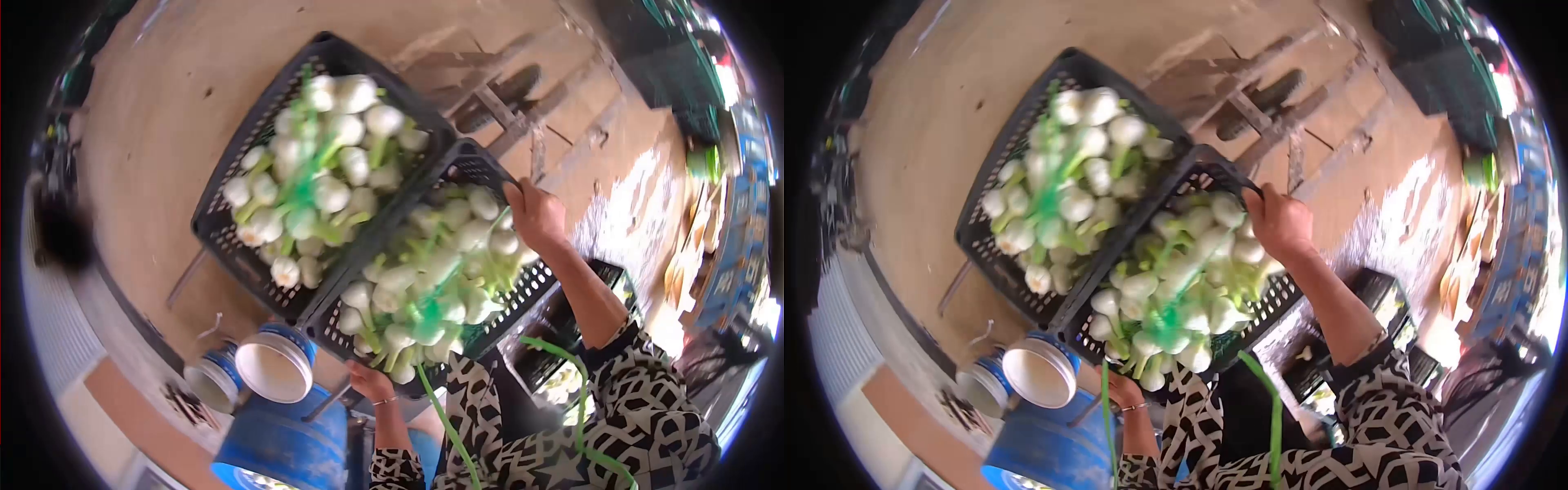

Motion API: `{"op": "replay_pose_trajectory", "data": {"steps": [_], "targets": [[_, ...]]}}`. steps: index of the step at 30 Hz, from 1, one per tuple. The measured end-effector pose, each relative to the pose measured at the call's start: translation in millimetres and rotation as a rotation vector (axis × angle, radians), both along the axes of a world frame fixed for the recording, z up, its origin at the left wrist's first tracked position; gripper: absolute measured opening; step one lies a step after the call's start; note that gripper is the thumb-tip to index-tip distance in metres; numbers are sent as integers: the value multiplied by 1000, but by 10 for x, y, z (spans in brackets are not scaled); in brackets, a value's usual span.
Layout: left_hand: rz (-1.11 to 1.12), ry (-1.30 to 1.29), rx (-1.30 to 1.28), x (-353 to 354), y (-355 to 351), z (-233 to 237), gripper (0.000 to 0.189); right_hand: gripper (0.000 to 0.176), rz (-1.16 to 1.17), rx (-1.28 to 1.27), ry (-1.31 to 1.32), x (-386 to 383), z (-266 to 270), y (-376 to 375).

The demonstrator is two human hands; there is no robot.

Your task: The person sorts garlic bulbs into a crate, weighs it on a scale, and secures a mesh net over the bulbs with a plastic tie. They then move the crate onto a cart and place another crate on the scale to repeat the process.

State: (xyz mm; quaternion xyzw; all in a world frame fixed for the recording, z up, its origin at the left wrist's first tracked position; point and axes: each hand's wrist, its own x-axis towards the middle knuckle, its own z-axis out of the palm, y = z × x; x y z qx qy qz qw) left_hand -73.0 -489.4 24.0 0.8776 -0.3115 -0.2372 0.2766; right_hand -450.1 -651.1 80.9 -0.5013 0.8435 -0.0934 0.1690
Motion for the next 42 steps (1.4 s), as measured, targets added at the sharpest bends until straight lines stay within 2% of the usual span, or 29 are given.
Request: {"op": "replay_pose_trajectory", "data": {"steps": [2,3,5,8,9,10,12,14,15,16,18,20,21,22,24,25,26,28,30,31,32,33,34,36,38,40,42], "targets": [[-309,-301,75,277,289,-261,65,36,-13,-57,-41,-97,-101,130],[-327,-310,53,223,122,-257,65,36,3,-38,-64,-117,-70,62],[10,7,218,161,23,-52,66,37,5,-10,-92,-58,28,24],[-2,35,147,28,-71,97,67,37,13,6,-57,-62,9,8],[-68,-91,2,-123,-127,149,68,37,14,36,-38,-62,12,2],[-88,-90,-16,-204,-204,246,70,37,5,32,-50,-63,13,-9],[11,92,179,173,5,-47,72,36,-13,23,-75,-63,29,-5],[46,37,158,-244,-253,319,74,36,-29,-1,-71,-57,13,7],[5,8,152,-137,-183,220,75,35,-40,-25,-62,-49,2,24],[84,46,309,-130,-232,265,73,37,-53,53,-113,-61,51,4],[-120,-117,115,776,256,-610,73,42,-17,179,-220,-124,151,-27],[18,55,162,283,-42,-158,71,40,-36,138,-243,-126,107,-9],[-50,59,109,449,1,-299,70,42,-5,68,-216,-132,5,26],[-59,-38,96,340,-47,-215,69,44,5,54,-210,-140,-55,35],[-263,-100,107,408,-42,-218,69,45,1,47,-203,-149,-47,49],[-150,-112,231,432,-76,-240,69,45,19,46,-207,-167,-55,35],[-159,-99,170,135,-136,0,70,46,43,43,-210,-185,-44,61],[-93,-31,192,65,-163,42,73,42,-53,-271,-294,-227,38,276],[-43,84,121,-58,-167,133,78,37,-72,-636,-341,-472,-191,749],[-186,3,96,210,-181,-71,79,35,-387,-571,-411,-486,-186,1134],[-325,-76,73,445,-124,-282,81,35,-473,-626,-343,-598,-465,1516],[-191,55,73,253,-110,-123,79,37,-509,-436,-187,-553,-715,1930],[-54,186,65,35,-168,41,78,44,-546,36,-131,-491,-1063,2242],[-74,235,-1,334,-180,-255,76,59,-192,363,-57,-94,-1908,2886],[-89,102,16,128,-171,-40,72,70,-3,425,-108,224,-2259,2988],[-247,222,-195,246,-138,-131,67,76,63,480,-59,335,-2722,2826],[-73,329,-170,108,-163,-15,55,79,235,698,19,91,-3887,2852]]}}
